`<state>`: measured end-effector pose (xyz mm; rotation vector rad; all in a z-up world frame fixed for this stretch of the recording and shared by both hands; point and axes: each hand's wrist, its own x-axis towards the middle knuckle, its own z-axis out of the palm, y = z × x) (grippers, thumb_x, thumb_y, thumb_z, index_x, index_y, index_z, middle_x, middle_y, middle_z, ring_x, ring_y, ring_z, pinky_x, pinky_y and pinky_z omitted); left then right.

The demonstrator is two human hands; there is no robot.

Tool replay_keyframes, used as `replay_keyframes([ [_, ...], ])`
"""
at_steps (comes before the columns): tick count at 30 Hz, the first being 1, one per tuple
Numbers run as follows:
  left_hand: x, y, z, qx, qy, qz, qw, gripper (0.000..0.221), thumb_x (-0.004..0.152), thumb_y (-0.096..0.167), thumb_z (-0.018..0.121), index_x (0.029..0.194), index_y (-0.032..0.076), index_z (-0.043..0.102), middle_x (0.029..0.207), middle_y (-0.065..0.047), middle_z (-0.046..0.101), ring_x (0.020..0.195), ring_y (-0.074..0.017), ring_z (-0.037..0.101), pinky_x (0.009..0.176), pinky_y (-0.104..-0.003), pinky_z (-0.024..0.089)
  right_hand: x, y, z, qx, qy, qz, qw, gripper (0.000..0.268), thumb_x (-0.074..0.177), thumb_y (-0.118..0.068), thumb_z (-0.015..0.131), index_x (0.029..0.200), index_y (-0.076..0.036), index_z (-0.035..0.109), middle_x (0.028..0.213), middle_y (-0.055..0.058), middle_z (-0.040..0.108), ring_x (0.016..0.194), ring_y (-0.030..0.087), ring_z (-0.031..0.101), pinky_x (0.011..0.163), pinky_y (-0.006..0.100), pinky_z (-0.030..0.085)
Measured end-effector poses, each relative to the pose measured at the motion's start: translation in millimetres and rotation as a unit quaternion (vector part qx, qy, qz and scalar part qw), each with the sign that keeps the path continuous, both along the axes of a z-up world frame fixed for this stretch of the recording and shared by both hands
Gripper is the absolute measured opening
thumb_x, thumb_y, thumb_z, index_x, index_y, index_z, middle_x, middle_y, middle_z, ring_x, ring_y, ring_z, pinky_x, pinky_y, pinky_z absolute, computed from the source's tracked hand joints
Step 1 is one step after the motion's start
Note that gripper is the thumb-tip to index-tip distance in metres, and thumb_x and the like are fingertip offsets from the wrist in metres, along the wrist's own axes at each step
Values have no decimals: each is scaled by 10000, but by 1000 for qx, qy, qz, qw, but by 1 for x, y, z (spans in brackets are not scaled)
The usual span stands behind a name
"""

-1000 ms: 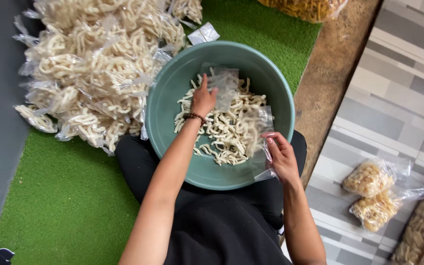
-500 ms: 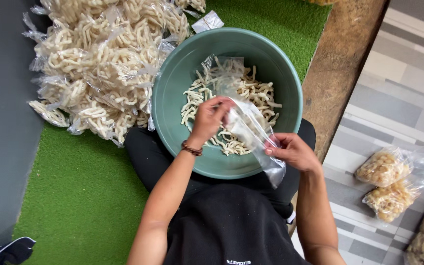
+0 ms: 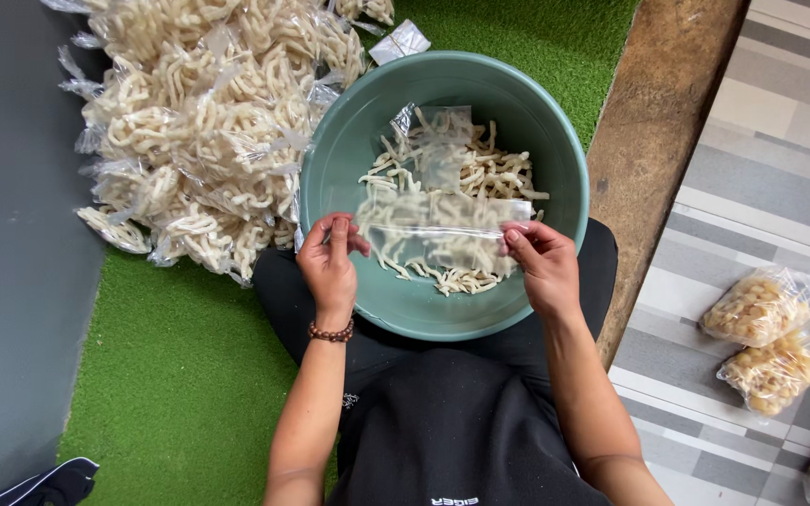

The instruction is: The person sits on a green mat and repeatedly scoops white, worm-shaped snacks from a green basin into small clear plastic bags. They seal each bag and place it aside, continuing the process throughout the clip.

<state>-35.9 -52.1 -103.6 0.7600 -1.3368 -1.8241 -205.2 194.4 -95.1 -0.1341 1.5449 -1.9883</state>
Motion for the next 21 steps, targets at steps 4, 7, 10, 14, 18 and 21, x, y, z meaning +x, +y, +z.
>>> replay_keyframes([
  [4, 14, 2, -10, -4, -21, -6, 1000, 212, 1055, 163, 640, 1081, -42, 686, 888, -79, 684, 656, -129, 649, 597, -300, 568, 6, -2, -12, 108, 98, 3, 989, 170, 1054, -124, 651, 1005, 20, 728, 775, 3, 633, 688, 58, 545, 615, 217, 450],
  [7, 20, 4, -19, 16, -36, -5, 999, 213, 1051, 165, 634, 1075, -39, 689, 874, -76, 689, 643, -127, 648, 591, -288, 559, 11, -3, -20, 127, 115, -7, 985, 241, 1088, -175, 640, 960, 8, 728, 718, -5, 576, 639, 55, 475, 562, 225, 386],
  [10, 25, 1, -25, 42, -66, -6, 997, 216, 1058, 161, 635, 1084, -47, 687, 891, -87, 692, 672, -138, 654, 591, -280, 537, 12, -1, -15, 54, 68, 25, 996, 227, 1032, -191, 672, 905, -3, 686, 745, -3, 619, 658, 63, 515, 587, 226, 416],
  [14, 19, 0, -21, -135, -123, 2, 983, 370, 1001, 185, 704, 1284, -6, 559, 1056, -89, 674, 944, -145, 668, 856, -276, 573, 16, 0, -15, 73, 62, 38, 995, 235, 1020, -196, 677, 876, -10, 677, 746, 12, 634, 653, 79, 556, 592, 236, 469],
  [18, 14, 38, -8, -435, -179, 78, 879, 361, 977, 260, 756, 1169, 16, 572, 1106, -125, 625, 1013, -211, 617, 872, -329, 538, 36, -5, -26, 199, 109, 54, 972, 234, 1038, -180, 640, 896, -22, 739, 709, 48, 665, 581, 106, 560, 524, 267, 470],
  [21, 27, 78, -6, -272, -140, -238, 922, 380, 865, 296, 846, 1060, 49, 633, 955, -64, 699, 863, -127, 666, 755, -258, 570, 62, -13, -31, 117, 53, 111, 985, 54, 888, -94, 734, 905, -45, 721, 841, -8, 730, 684, 64, 647, 619, 241, 556],
])
